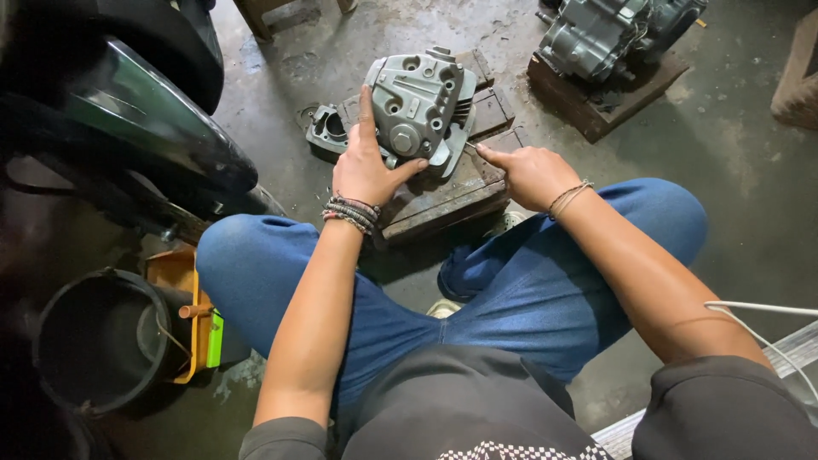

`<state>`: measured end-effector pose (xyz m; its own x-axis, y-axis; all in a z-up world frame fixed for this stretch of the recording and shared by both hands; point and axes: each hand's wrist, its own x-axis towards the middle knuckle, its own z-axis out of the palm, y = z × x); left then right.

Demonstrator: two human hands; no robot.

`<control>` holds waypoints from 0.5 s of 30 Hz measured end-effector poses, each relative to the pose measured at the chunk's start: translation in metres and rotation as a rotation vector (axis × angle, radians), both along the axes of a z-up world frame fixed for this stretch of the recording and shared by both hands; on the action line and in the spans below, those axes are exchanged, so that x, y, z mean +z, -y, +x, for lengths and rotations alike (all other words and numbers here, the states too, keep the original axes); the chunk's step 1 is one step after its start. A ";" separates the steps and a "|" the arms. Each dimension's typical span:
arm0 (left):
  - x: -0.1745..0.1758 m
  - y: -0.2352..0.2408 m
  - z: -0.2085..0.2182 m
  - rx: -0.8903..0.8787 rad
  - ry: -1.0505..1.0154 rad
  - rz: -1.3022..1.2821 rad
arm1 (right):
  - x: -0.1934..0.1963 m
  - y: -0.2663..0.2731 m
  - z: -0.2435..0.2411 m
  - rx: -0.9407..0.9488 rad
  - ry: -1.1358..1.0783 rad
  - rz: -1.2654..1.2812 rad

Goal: Cleaning a motorcycle engine block by scraping dirt out of crevices with a metal pick and wiping the surface with a cloth.

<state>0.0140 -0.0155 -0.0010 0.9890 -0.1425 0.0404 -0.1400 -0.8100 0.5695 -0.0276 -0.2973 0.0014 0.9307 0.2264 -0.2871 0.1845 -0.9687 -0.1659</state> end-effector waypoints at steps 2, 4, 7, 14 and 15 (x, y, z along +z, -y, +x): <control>0.002 0.000 0.000 -0.002 0.000 -0.005 | 0.006 0.000 0.003 -0.032 -0.015 0.000; 0.002 -0.001 0.000 -0.007 -0.007 -0.004 | 0.008 0.001 0.006 -0.066 -0.036 0.005; 0.000 -0.001 0.000 -0.006 -0.012 -0.006 | 0.009 0.008 0.010 -0.090 -0.010 -0.056; -0.007 0.000 0.003 -0.031 0.132 0.014 | 0.007 0.020 0.007 -0.150 0.138 -0.071; -0.008 -0.002 0.001 -0.033 0.141 0.006 | 0.005 0.022 0.008 -0.160 0.185 -0.069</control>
